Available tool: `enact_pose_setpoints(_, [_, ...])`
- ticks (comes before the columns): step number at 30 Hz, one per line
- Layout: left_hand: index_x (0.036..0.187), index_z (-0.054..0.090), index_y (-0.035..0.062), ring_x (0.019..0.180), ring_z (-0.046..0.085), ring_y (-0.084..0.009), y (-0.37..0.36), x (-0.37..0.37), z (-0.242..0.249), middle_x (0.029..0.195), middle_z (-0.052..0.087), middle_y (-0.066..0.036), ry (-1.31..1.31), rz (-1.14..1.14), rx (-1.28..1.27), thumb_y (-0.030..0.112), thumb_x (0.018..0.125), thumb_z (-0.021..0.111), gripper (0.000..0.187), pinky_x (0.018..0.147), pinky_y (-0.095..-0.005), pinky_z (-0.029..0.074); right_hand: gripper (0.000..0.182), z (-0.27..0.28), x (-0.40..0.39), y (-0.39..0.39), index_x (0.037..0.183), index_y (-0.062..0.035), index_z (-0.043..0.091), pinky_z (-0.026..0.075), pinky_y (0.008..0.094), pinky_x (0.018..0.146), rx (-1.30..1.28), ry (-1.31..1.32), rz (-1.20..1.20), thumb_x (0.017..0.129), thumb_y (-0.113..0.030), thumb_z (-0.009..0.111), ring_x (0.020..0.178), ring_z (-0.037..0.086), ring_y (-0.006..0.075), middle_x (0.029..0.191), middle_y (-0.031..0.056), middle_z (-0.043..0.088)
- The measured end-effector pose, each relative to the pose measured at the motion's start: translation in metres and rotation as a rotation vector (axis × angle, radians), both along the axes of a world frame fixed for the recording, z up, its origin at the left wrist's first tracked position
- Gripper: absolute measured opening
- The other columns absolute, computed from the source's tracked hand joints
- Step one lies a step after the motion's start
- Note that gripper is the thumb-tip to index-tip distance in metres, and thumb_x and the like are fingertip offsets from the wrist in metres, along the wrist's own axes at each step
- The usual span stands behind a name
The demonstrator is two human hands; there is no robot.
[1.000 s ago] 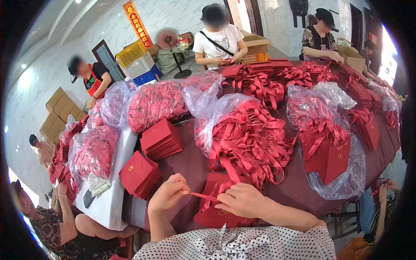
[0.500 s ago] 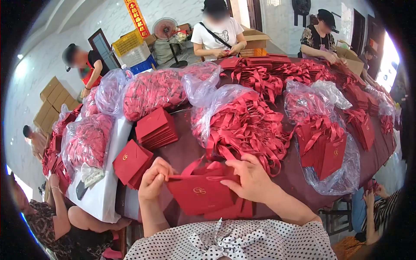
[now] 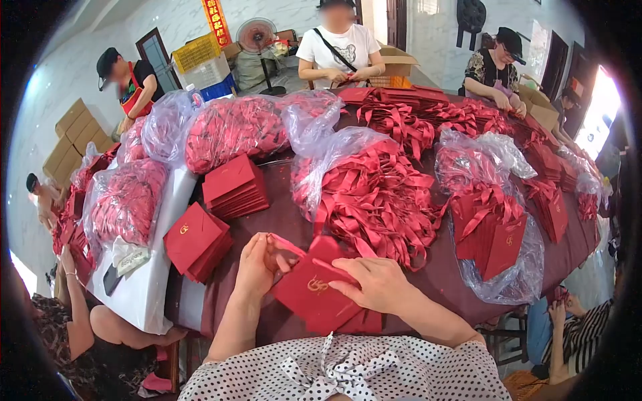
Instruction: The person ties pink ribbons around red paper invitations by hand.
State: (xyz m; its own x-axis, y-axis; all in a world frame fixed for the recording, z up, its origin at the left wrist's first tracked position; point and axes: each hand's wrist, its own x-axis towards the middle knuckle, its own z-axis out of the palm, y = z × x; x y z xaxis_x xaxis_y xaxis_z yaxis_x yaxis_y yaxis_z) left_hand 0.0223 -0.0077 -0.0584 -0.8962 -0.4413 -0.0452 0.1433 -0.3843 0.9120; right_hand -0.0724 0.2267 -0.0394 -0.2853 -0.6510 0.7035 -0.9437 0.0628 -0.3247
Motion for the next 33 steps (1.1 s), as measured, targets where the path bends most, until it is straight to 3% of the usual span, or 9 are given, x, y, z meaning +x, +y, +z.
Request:
enact_pose_setpoints(3, [0.091,0.050,0.0110,0.058,0.060,-0.0189,-0.010,-0.005,-0.012,0.088,0.066,-0.007,-0.019,-0.079,0.312,0.023,0.101,0.037,0.021,0.071,-0.0358,0.052,0.028,0.008,-0.001,0.001,0.091,-0.0091,0.063,0.045,0.0311,0.054,0.053,0.037,-0.059,0.075,-0.028,0.076,0.054,0.056,0.0199,0.066,0.0040,0.057])
enact_pose_setpoints(5, [0.091,0.051,0.0133,0.064,0.060,-0.0177,-0.010,-0.008,-0.015,0.093,0.069,-0.007,-0.046,0.067,0.476,0.023,0.101,0.037,0.020,0.072,-0.0356,0.050,0.023,0.008,-0.008,-0.001,0.076,-0.0106,0.061,0.042,0.0315,0.056,-0.092,0.151,-0.058,0.072,-0.027,0.078,0.051,0.051,0.0200,0.058,0.0021,0.053])
enact_pose_setpoints(10, [0.088,0.052,0.0134,0.069,0.060,-0.0177,-0.014,-0.011,-0.030,0.084,0.067,-0.005,-0.016,0.059,0.519,0.022,0.100,0.037,0.022,0.071,-0.0341,0.049,0.026,0.014,-0.005,0.009,0.066,-0.0111,0.057,0.041,0.0350,0.061,0.020,-0.031,-0.103,0.069,-0.022,0.080,0.059,0.051,0.0210,0.063,0.0030,0.051])
enact_pose_setpoints(12, [0.087,0.053,0.0134,0.069,0.060,-0.0179,-0.017,-0.014,-0.038,0.081,0.065,-0.004,-0.006,0.054,0.544,0.022,0.100,0.037,0.022,0.071,-0.0334,0.049,0.026,0.027,-0.010,0.008,0.066,-0.0112,0.056,0.040,0.0350,0.063,-0.216,0.033,0.049,0.066,-0.017,0.082,0.058,0.050,0.0210,0.065,0.0031,0.053])
enact_pose_setpoints(16, [0.083,0.054,0.0120,0.077,0.060,-0.0205,-0.024,-0.014,-0.043,0.082,0.063,-0.004,0.045,0.099,0.518,0.022,0.099,0.039,0.024,0.077,-0.0360,0.048,0.028,0.033,-0.016,0.013,0.064,-0.0112,0.056,0.044,0.0310,0.062,-0.226,-0.106,0.251,0.064,-0.015,0.084,0.057,0.053,0.0213,0.061,0.0024,0.053])
enact_pose_setpoints(18, [0.083,0.055,0.0126,0.084,0.060,-0.0218,-0.024,-0.015,-0.043,0.083,0.063,-0.004,0.053,0.082,0.461,0.023,0.098,0.041,0.024,0.083,-0.0382,0.046,0.024,0.027,-0.014,0.026,0.067,-0.0072,0.057,0.044,0.0262,0.062,-0.138,-0.697,0.222,0.070,-0.011,0.081,0.063,0.054,0.0106,0.068,0.0021,0.058])
enact_pose_setpoints(22, [0.082,0.055,0.0109,0.083,0.059,-0.0197,-0.024,-0.018,-0.047,0.084,0.062,-0.003,0.042,0.213,0.404,0.020,0.097,0.045,0.020,0.083,-0.0373,0.047,0.011,0.021,-0.029,0.023,0.085,-0.0029,0.060,0.043,0.0187,0.062,-0.351,-1.215,0.115,0.080,0.000,0.069,0.070,0.053,0.0039,0.079,-0.0022,0.059])
enact_pose_setpoints(26, [0.086,0.050,0.0106,0.081,0.058,-0.0201,-0.037,-0.016,-0.057,0.085,0.062,-0.004,0.158,-0.008,0.586,0.018,0.099,0.040,0.018,0.079,-0.0366,0.048,0.026,0.023,-0.041,0.032,0.104,-0.0015,0.057,0.043,0.0172,0.065,-0.380,-0.901,0.139,0.081,0.007,0.066,0.072,0.054,0.0035,0.082,-0.0014,0.060])
enact_pose_setpoints(33, [0.090,0.047,0.0081,0.089,0.063,-0.0266,-0.022,-0.021,-0.031,0.091,0.063,-0.012,-0.029,0.269,0.469,0.021,0.102,0.026,0.028,0.082,-0.0384,0.049,0.017,0.022,-0.063,0.054,0.102,-0.0006,0.060,0.045,0.0195,0.073,0.023,-0.786,-0.046,0.085,0.000,0.064,0.076,0.055,0.0051,0.085,-0.0008,0.061])
